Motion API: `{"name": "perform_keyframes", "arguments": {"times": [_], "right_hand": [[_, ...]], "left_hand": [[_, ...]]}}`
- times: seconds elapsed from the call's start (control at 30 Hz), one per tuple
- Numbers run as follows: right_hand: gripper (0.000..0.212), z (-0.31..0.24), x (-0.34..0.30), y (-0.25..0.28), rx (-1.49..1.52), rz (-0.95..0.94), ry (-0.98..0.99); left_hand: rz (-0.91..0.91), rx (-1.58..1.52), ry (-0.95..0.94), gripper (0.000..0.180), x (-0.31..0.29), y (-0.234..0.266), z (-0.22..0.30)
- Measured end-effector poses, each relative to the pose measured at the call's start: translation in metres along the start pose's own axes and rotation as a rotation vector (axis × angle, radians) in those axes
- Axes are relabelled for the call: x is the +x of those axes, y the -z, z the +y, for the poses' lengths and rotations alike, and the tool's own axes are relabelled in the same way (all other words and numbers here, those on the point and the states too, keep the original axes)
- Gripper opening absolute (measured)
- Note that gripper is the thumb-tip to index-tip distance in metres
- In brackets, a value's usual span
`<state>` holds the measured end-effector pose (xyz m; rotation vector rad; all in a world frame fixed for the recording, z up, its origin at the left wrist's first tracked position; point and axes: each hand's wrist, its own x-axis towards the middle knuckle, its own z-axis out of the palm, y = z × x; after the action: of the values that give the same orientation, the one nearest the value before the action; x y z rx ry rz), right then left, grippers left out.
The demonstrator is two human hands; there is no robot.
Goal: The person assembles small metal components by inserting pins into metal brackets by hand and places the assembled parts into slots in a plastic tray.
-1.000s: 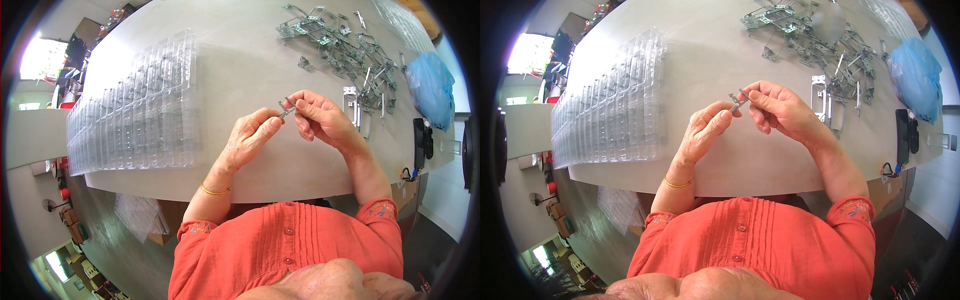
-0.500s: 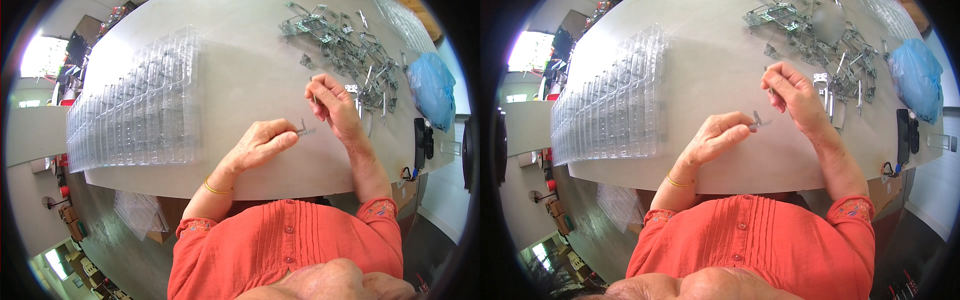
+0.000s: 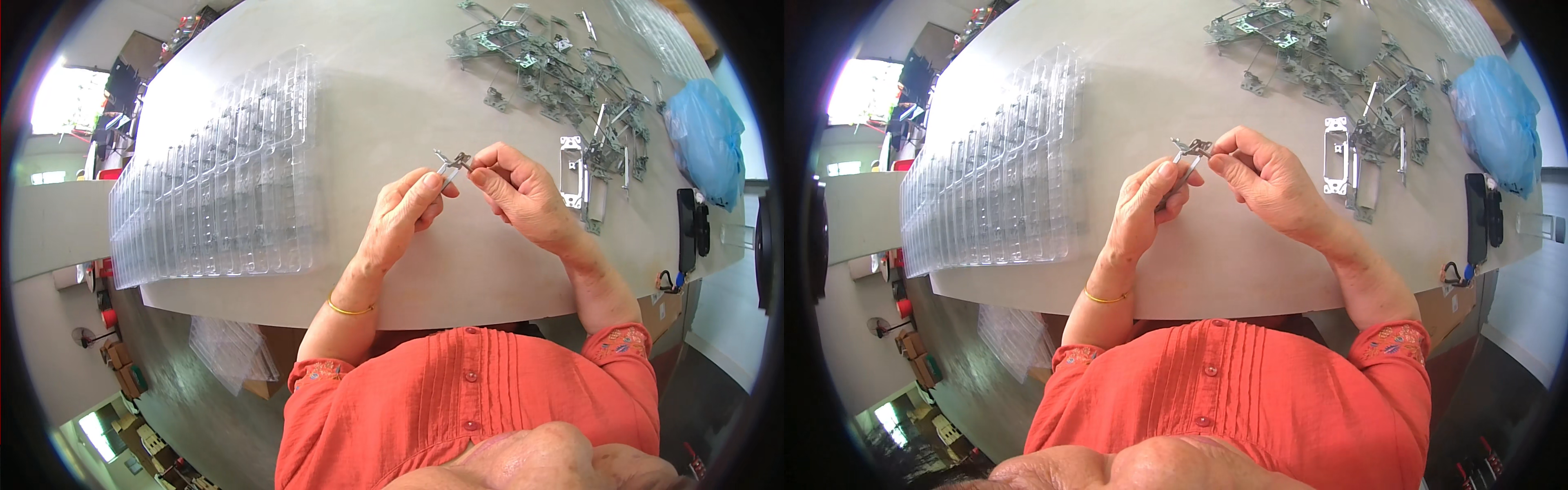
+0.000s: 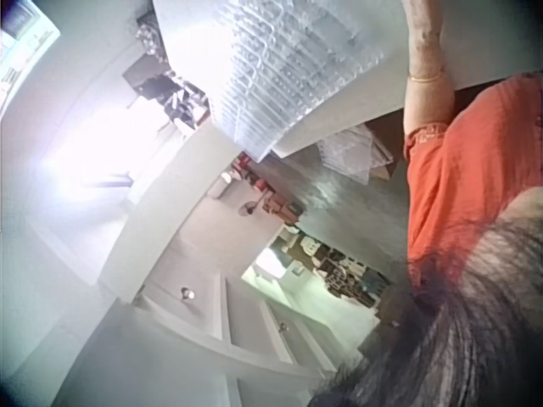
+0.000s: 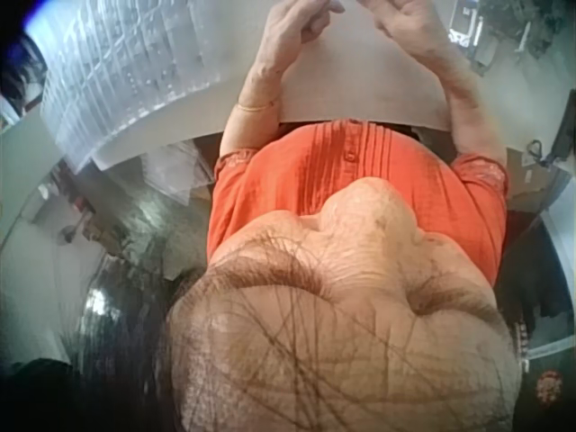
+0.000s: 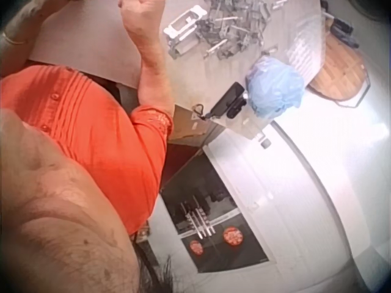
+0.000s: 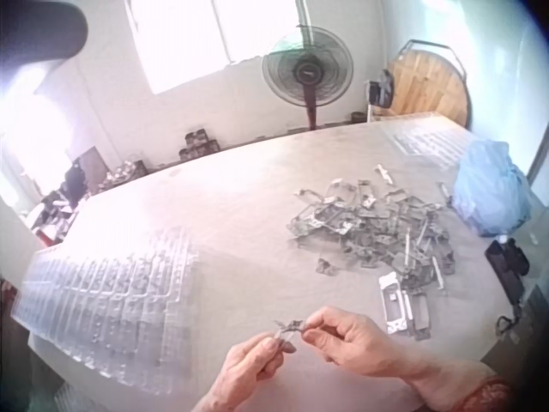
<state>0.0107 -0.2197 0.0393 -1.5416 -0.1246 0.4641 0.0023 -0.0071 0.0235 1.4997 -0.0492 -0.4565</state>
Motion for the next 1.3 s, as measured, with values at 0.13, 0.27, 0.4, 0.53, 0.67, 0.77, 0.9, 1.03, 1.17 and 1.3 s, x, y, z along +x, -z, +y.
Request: {"name": "perform_keyframes", "arguments": {"times": [0.13,0.27,0.4,0.53,0.67,0.77,0.9,1.03,1.17,1.3], "right_hand": [[0.014,-0.002,-0.001,-0.002,0.003,0.008,-0.032],[0.014,-0.006,-0.001,-0.001,0.023,-0.012,-0.106],[0.012,0.006,0.002,0.007,-0.143,0.046,0.041],[0.005,0.015,0.007,0.011,-0.335,0.157,0.274],[0.004,0.023,0.011,0.007,-0.248,0.061,0.522],[0.006,0.024,0.012,0.007,-0.253,0.022,0.567],[0.004,0.016,0.008,0.009,-0.076,0.023,0.365],[0.015,0.023,0.016,0.011,0.309,-0.092,0.076],[0.018,0.027,0.013,0.008,0.4,-0.179,-0.008],[0.019,0.012,0.007,0.005,0.324,-0.112,-0.053]], "left_hand": [[-0.003,0.069,-0.041,0.043,0.0,-0.002,-0.004],[0.045,0.28,-0.169,0.038,-0.001,-0.002,-0.007],[0.079,0.174,-0.137,0.035,0.0,0.0,-0.006],[0.094,0.138,-0.032,0.034,0.0,0.001,0.003],[0.028,0.306,-0.057,0.035,0.0,-0.008,0.001],[0.078,0.208,-0.077,0.038,-0.003,-0.013,-0.001],[-0.097,-0.192,-0.206,0.062,-0.002,-0.002,-0.003],[-0.058,-0.124,-0.336,0.065,-0.008,-0.003,-0.007],[-0.081,-0.036,-0.316,0.056,-0.005,0.005,-0.012],[0.054,0.087,-0.421,0.046,0.004,0.006,-0.02]]}}
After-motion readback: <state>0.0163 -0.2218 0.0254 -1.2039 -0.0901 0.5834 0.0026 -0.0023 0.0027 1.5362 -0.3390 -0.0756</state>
